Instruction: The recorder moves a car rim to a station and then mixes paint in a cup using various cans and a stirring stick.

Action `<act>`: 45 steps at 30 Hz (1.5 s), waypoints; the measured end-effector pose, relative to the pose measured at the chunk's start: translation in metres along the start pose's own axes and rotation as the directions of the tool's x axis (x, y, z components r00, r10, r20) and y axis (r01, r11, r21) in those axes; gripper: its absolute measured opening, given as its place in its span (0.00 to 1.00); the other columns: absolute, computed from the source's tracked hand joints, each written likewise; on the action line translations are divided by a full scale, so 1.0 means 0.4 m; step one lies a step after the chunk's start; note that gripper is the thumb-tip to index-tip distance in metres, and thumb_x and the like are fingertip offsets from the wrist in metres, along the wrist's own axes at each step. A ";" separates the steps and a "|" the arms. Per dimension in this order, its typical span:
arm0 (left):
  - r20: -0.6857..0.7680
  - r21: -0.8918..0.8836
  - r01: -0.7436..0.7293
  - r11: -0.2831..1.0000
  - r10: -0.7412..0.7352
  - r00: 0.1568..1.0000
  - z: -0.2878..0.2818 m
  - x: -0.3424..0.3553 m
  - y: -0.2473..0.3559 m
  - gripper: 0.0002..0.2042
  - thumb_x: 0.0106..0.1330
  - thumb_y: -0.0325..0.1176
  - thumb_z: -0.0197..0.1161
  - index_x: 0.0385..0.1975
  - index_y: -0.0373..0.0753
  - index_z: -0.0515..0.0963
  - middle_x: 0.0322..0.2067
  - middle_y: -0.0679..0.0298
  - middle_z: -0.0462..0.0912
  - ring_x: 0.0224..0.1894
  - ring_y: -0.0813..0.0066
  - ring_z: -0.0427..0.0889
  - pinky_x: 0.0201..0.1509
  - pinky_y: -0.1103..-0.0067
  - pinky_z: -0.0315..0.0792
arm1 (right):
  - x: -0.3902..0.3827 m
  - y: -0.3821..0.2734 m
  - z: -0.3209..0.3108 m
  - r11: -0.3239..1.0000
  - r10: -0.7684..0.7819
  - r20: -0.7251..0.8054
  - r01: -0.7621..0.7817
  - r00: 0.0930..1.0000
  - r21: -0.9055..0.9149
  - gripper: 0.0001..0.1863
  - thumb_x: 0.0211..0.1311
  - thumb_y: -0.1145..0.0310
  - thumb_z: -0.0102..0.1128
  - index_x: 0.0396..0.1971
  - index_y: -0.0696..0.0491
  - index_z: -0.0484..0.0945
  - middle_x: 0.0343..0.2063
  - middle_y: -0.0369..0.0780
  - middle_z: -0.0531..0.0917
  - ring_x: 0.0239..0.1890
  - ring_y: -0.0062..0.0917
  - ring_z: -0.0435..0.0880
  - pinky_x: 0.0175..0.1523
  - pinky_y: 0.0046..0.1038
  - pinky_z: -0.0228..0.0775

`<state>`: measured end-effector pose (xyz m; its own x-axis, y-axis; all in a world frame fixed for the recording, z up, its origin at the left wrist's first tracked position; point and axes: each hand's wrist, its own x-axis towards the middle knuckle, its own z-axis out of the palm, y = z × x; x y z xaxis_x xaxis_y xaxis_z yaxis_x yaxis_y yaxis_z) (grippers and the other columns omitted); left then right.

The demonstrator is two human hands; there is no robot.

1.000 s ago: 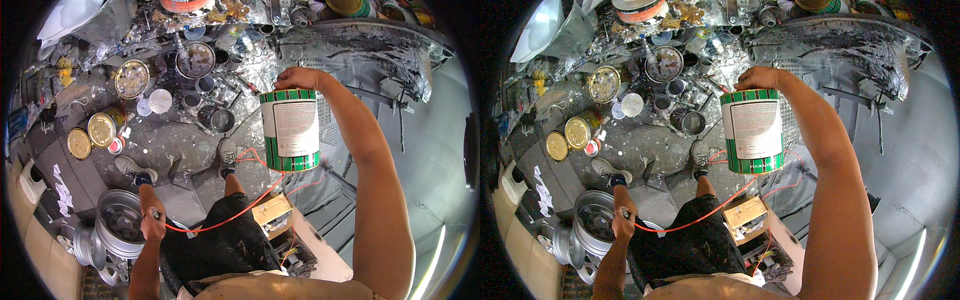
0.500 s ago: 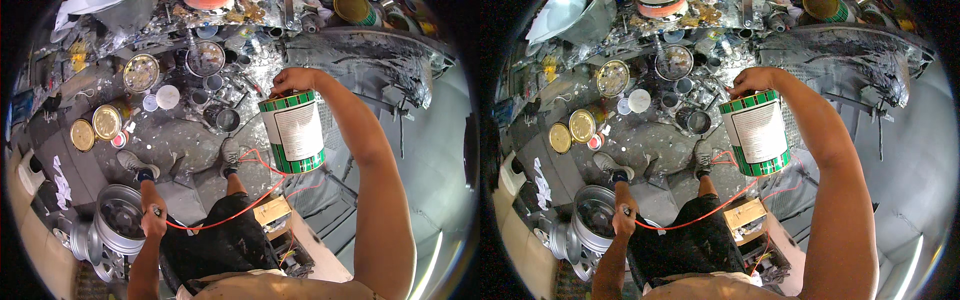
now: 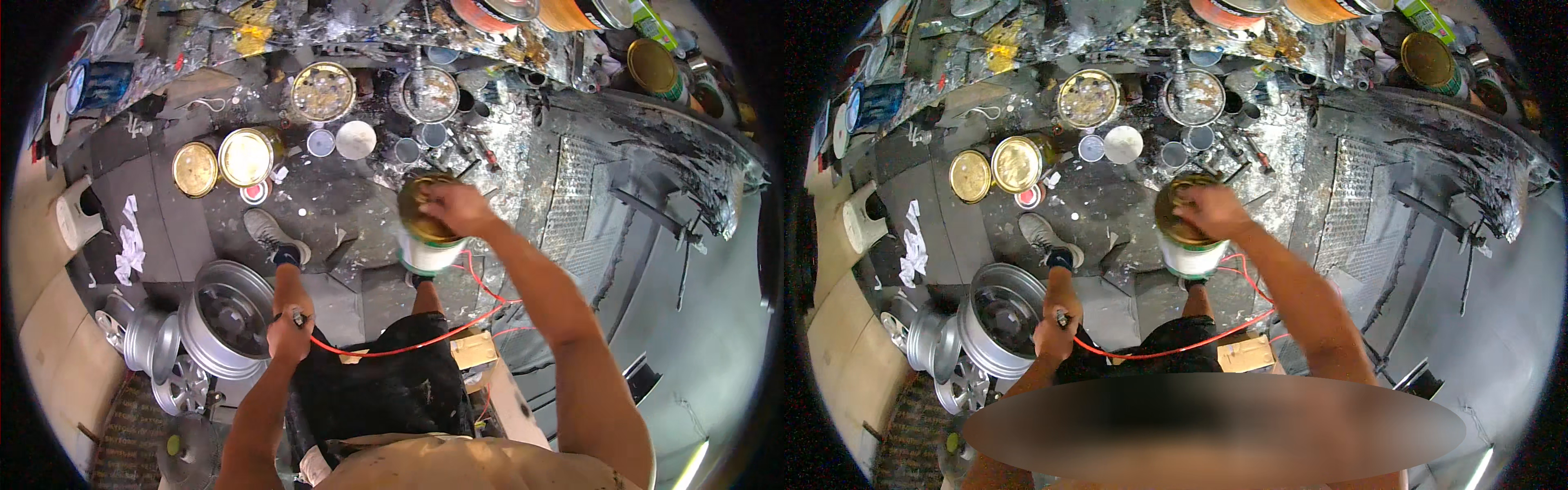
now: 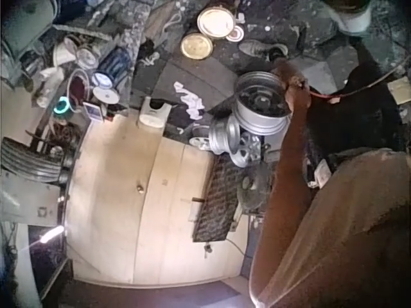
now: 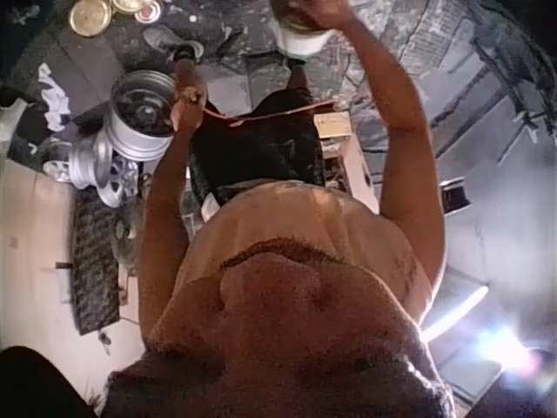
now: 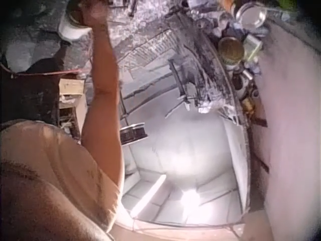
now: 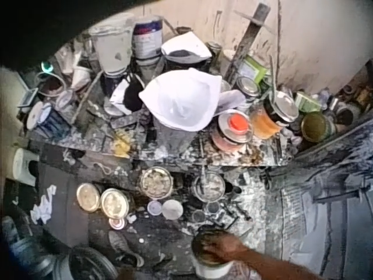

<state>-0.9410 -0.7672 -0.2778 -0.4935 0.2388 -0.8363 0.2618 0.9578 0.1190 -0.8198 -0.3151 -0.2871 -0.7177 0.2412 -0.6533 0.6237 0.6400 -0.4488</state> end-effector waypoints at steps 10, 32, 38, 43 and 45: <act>-0.043 -0.054 -0.011 0.999 0.008 0.999 -0.066 0.027 -0.044 0.17 0.63 0.45 0.71 0.46 0.47 0.77 0.35 0.54 0.87 0.42 0.46 0.86 0.48 0.58 0.77 | 0.363 -0.264 0.530 0.973 -0.178 0.018 0.179 0.984 -0.145 0.20 0.68 0.59 0.55 0.58 0.44 0.81 0.74 0.32 0.67 0.72 0.37 0.70 0.72 0.52 0.60; -0.111 -0.084 -0.152 0.985 0.142 0.984 -0.076 0.057 -0.040 0.16 0.62 0.34 0.71 0.47 0.39 0.76 0.35 0.51 0.86 0.40 0.47 0.87 0.46 0.62 0.78 | 0.207 0.333 0.478 0.821 0.477 0.070 -0.473 0.876 0.320 0.30 0.58 0.46 0.66 0.53 0.53 0.83 0.51 0.51 0.86 0.54 0.47 0.84 0.60 0.43 0.76; -0.069 -0.233 -0.086 0.969 0.072 0.995 -0.005 0.054 -0.002 0.13 0.64 0.29 0.69 0.45 0.36 0.76 0.31 0.58 0.84 0.32 0.65 0.83 0.42 0.71 0.77 | 0.333 0.549 0.366 0.827 0.540 -0.237 -0.458 0.807 0.325 0.35 0.55 0.53 0.75 0.60 0.56 0.78 0.54 0.56 0.83 0.58 0.48 0.82 0.62 0.43 0.76; -0.101 -0.383 -0.122 0.916 0.090 0.991 0.065 0.052 0.040 0.11 0.65 0.27 0.69 0.43 0.35 0.75 0.31 0.67 0.78 0.35 0.76 0.75 0.44 0.77 0.73 | 0.531 0.680 0.408 0.913 0.408 -0.113 -0.407 0.906 0.035 0.28 0.62 0.57 0.67 0.61 0.52 0.78 0.54 0.51 0.84 0.57 0.46 0.83 0.61 0.47 0.77; -0.065 -0.480 -0.078 0.874 0.053 0.996 0.080 0.045 0.062 0.12 0.65 0.27 0.69 0.43 0.34 0.74 0.34 0.66 0.79 0.38 0.75 0.76 0.46 0.76 0.73 | 0.570 0.672 0.439 0.921 0.390 -0.069 -0.391 0.918 0.001 0.28 0.63 0.57 0.66 0.61 0.51 0.78 0.54 0.51 0.84 0.58 0.46 0.83 0.61 0.47 0.77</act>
<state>-0.9169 -0.7441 -0.3072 -0.5316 0.2993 -0.7924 -0.1307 0.8953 0.4258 -0.7613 -0.2163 -0.6638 -0.4375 0.5214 -0.7326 0.8546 0.4945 -0.1584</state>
